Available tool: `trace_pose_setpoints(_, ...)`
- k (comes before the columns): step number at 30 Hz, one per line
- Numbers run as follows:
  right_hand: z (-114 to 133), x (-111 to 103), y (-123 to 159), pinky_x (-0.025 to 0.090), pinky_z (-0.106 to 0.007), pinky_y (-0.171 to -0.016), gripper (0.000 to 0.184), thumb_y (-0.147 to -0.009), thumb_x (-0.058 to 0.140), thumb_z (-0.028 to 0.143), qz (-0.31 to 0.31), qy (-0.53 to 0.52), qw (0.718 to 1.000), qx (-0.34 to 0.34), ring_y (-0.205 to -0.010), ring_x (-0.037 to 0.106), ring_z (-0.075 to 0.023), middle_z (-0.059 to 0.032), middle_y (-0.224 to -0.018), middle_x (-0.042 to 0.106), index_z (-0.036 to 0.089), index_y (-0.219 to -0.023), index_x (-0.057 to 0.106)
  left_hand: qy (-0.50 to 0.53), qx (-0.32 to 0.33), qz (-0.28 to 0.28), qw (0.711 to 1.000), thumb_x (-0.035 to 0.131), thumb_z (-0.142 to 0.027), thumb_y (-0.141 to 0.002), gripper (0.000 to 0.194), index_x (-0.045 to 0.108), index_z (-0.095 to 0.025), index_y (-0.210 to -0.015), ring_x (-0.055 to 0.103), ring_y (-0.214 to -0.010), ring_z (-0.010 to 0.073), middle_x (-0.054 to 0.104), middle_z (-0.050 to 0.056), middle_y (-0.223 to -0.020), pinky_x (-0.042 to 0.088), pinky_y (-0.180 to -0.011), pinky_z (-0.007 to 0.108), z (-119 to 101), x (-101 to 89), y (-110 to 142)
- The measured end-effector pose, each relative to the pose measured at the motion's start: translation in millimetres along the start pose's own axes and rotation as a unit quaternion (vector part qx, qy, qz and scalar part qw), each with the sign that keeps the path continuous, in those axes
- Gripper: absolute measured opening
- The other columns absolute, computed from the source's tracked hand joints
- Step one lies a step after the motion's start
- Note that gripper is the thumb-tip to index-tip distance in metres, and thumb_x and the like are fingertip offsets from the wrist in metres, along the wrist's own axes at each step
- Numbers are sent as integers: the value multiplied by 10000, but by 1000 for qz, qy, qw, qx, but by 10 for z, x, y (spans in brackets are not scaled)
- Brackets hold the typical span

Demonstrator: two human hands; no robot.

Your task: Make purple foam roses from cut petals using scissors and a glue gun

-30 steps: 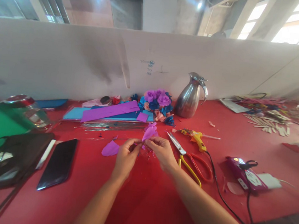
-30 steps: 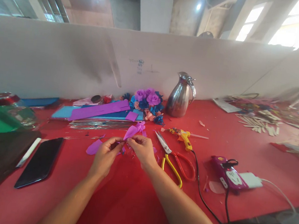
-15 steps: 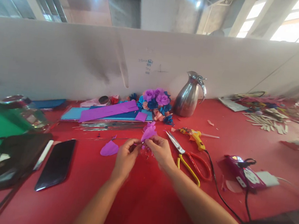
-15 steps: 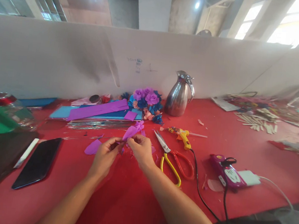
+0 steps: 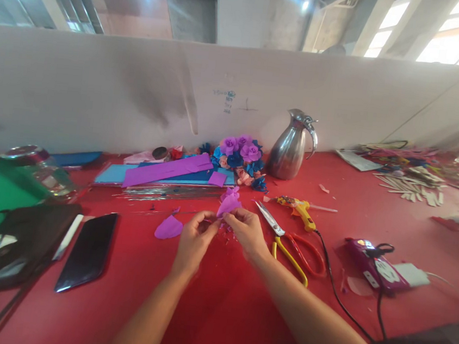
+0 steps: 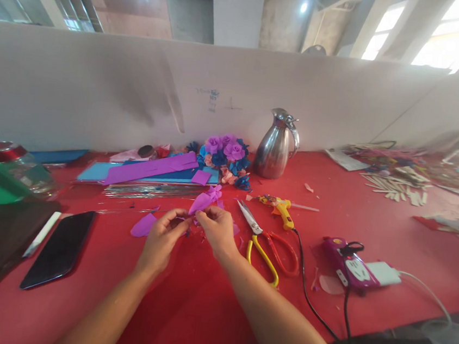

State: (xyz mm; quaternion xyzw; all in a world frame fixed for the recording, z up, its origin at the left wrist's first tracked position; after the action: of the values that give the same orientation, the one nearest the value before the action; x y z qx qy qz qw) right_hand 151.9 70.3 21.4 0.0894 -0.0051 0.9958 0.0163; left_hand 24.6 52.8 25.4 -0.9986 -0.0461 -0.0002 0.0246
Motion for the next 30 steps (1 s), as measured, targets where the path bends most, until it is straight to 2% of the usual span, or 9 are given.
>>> trace_pose_setpoints(7,26,24,14,337,-251,-544,139,-638,618,277,7,-10,1000,9,-521,461,-112,16,-532,568,171,-549,608,-37,22,-9,999,620,-412,-768,229,627,-184,-771,536,-629,128,606,-3,-683,404,-597,232,27,-52,-34)
trace_pose_setpoints(20,-9,49,13,363,-236,-554,109,-620,610,267,16,-42,998,39,-536,503,-108,19,-549,599,168,-577,626,-21,20,3,1000,602,-395,-768,206,592,-189,-769,527,-629,127,593,-9,-692,411,-619,241,55,-32,-46)
trace_pose_setpoints(30,-21,47,14,359,-244,-554,137,-632,618,283,19,-39,999,31,-531,493,-107,15,-547,597,163,-566,622,-18,17,9,1000,598,-396,-773,205,582,-192,-755,515,-613,124,572,-17,-663,393,-605,237,61,-22,-44)
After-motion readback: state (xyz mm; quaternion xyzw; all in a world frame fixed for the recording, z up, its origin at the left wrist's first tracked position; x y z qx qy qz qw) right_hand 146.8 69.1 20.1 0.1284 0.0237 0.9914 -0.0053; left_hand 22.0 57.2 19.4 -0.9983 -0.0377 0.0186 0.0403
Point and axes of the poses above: each hand's wrist, its own y-axis away from the middle knuckle, its own x-axis out of the palm, z = x × y, the point moved 6 cm from there along -y, towards the middle knuckle
